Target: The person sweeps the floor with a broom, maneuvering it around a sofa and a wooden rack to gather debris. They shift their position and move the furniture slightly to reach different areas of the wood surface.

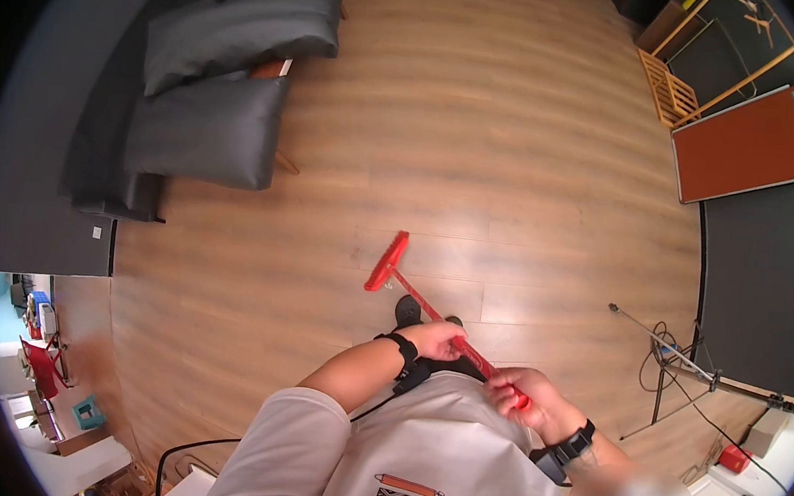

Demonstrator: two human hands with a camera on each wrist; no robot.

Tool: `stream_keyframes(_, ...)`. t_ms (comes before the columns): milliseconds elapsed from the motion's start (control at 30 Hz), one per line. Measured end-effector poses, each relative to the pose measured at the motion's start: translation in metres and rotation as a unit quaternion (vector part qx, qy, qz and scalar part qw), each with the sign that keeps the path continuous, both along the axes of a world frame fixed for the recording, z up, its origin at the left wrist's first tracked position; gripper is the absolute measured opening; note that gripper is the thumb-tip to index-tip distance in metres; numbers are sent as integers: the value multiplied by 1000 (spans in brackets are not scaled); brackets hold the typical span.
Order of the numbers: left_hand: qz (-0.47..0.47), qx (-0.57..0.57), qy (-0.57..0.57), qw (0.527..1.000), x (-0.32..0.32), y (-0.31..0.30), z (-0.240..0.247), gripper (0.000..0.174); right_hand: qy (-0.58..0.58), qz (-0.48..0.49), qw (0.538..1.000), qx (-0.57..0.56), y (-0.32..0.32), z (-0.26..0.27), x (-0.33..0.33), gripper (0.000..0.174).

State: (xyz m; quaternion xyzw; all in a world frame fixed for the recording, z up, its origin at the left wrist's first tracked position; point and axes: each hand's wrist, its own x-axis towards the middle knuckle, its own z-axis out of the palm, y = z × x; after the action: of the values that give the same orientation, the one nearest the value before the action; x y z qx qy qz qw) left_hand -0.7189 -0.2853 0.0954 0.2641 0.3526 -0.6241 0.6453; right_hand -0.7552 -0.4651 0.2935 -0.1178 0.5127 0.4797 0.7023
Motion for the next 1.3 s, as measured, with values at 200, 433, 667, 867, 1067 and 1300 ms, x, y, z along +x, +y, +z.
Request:
stream_keyframes(200, 2, 48, -64, 997, 8, 26, 68, 8, -148, 113, 977, -107, 40, 58, 2, 20)
stream_keyframes(433, 68, 124, -93, 986, 52, 53, 10, 10, -101, -19, 995, -11, 57, -15, 31, 11)
stream_keyframes(667, -112, 30, -57, 992, 68, 17, -9, 6, -21, -137, 987, -77, 48, -1, 18, 8)
stream_keyframes(867, -164, 38, -72, 983, 59, -25, 30, 7, -18, -161, 983, -82, 27, 44, 9, 13)
stream_keyframes(1067, -102, 62, -21, 993, 45, 4, 45, 10, -112, -27, 990, -82, 41, 55, 13, 33)
stream_keyframes(1300, -61, 204, -21, 977, 36, 14, 7, 7, -85, 56, 995, -9, 7, -14, 35, 13)
